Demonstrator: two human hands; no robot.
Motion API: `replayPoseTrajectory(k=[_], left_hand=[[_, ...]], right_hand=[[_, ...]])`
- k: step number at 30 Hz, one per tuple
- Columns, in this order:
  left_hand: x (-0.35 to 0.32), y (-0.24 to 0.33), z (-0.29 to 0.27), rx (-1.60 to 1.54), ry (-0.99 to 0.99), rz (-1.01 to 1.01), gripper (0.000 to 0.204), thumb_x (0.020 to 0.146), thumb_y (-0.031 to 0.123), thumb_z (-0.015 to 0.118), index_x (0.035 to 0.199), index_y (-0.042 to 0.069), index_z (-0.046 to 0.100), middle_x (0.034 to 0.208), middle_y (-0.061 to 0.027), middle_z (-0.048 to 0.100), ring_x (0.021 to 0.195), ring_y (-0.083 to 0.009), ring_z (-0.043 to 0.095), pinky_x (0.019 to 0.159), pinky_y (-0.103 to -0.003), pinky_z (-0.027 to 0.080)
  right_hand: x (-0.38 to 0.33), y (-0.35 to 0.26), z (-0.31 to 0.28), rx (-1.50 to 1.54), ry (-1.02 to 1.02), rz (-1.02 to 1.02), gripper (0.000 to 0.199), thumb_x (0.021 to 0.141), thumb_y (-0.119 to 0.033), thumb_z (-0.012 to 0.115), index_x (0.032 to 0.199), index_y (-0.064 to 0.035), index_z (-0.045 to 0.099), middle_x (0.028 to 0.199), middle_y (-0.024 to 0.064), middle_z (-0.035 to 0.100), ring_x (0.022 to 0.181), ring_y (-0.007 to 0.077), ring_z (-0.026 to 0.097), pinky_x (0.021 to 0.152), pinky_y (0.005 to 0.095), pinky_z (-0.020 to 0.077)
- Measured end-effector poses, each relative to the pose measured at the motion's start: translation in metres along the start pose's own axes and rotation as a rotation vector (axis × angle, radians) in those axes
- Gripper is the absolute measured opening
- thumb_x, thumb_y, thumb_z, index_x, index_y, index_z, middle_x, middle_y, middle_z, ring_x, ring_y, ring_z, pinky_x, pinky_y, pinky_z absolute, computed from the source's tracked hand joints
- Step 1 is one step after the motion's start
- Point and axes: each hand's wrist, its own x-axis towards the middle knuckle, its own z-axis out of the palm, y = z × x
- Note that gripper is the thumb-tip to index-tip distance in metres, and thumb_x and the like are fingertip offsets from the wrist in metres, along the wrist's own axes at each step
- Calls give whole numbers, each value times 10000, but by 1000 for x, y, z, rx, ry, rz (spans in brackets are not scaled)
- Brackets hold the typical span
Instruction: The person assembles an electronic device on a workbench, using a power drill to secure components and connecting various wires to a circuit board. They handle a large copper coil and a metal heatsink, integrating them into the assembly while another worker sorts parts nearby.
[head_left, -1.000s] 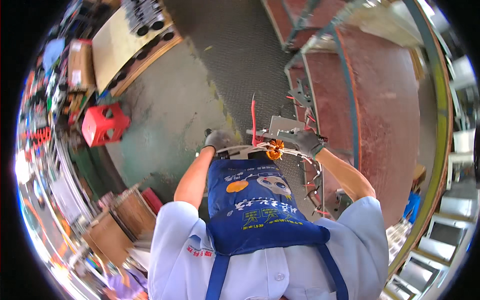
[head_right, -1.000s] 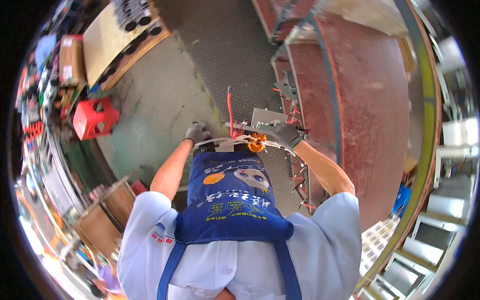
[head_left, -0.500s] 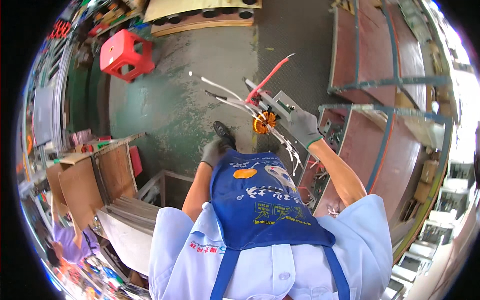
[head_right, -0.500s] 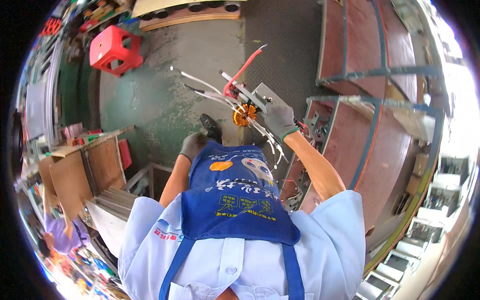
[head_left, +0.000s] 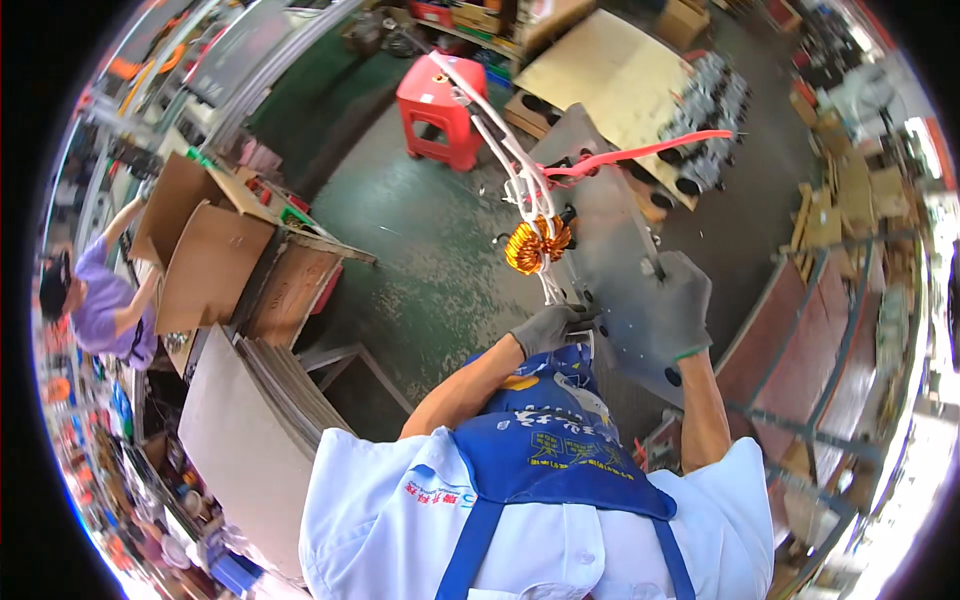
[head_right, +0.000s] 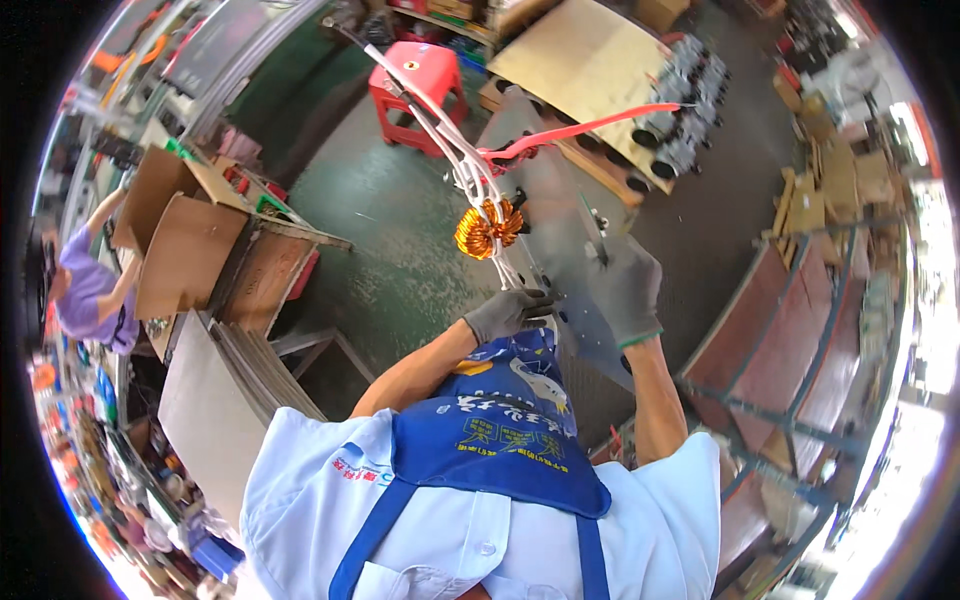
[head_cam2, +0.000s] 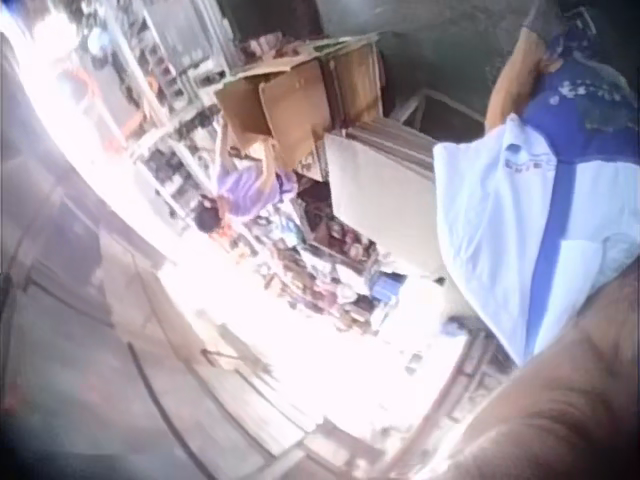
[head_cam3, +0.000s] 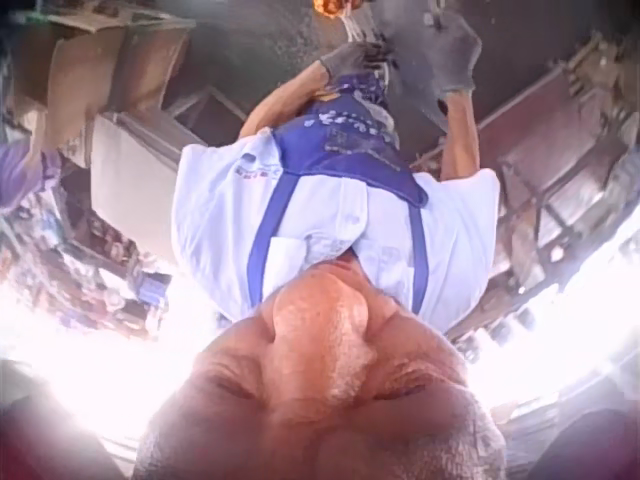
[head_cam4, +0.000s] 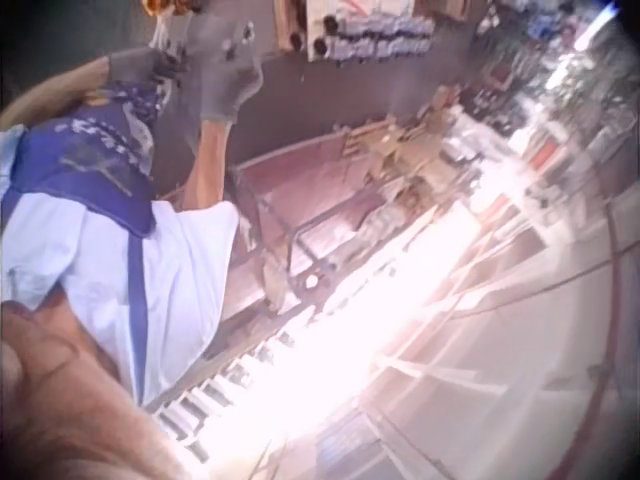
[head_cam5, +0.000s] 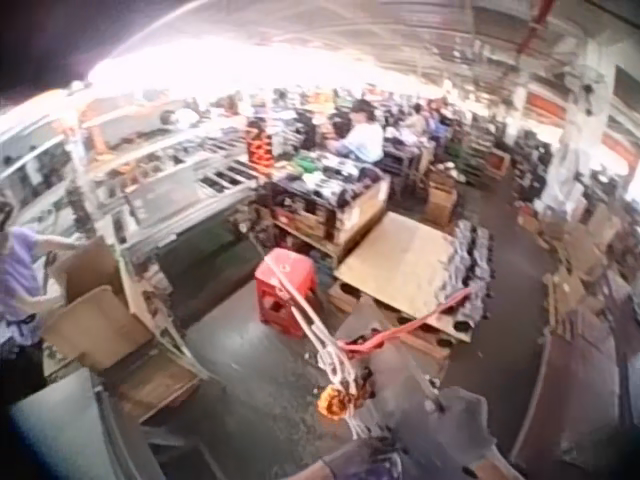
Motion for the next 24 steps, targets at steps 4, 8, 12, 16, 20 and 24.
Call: replayPoseTrajectory(k=[4,8,12,16,20,24], left_hand=[[-7,73,-17,142,-308,366,257,1030,121,405,1255,16,470,1439,-172,518,1270,-316,532,1123,-485,406],[9,155,-35,-162,-81,571,314,996,140,418,1272,15,501,1454,-180,509,1299,-324,510,1162,-482,361],[-27,274,-40,-602,-23,747,490,828,60,520,1315,5,537,1370,-184,578,1269,-323,540,1177,-500,345],[-69,376,-48,-664,-355,922,521,822,193,578,1275,-62,546,1331,-206,598,1271,-345,545,1162,-504,357],[-115,475,-22,-725,-254,944,627,925,470,584,1253,-64,573,1278,-225,627,1247,-359,563,1160,-504,355],[-140,569,-55,-616,-166,1054,663,933,568,616,1221,-30,603,1196,-194,666,1145,-346,628,1071,-488,453]], right_hand=[[74,-22,8,29,12,-132,231,846,-201,716,733,-29,613,704,165,586,630,365,606,568,440,462],[139,-31,36,113,44,-185,324,897,-257,709,720,-22,573,668,158,517,578,350,530,542,409,424],[209,-31,67,121,22,-232,439,941,-323,684,686,-17,499,631,146,445,545,330,445,522,405,374],[289,-52,101,222,4,-256,512,964,-378,659,668,-16,450,607,136,386,526,312,387,516,422,323],[359,-78,133,135,33,-309,568,986,-414,635,662,-19,385,613,132,349,526,298,351,521,430,287],[423,-126,183,179,-34,-362,573,991,-416,626,669,-12,379,617,128,332,516,293,342,513,423,284]])
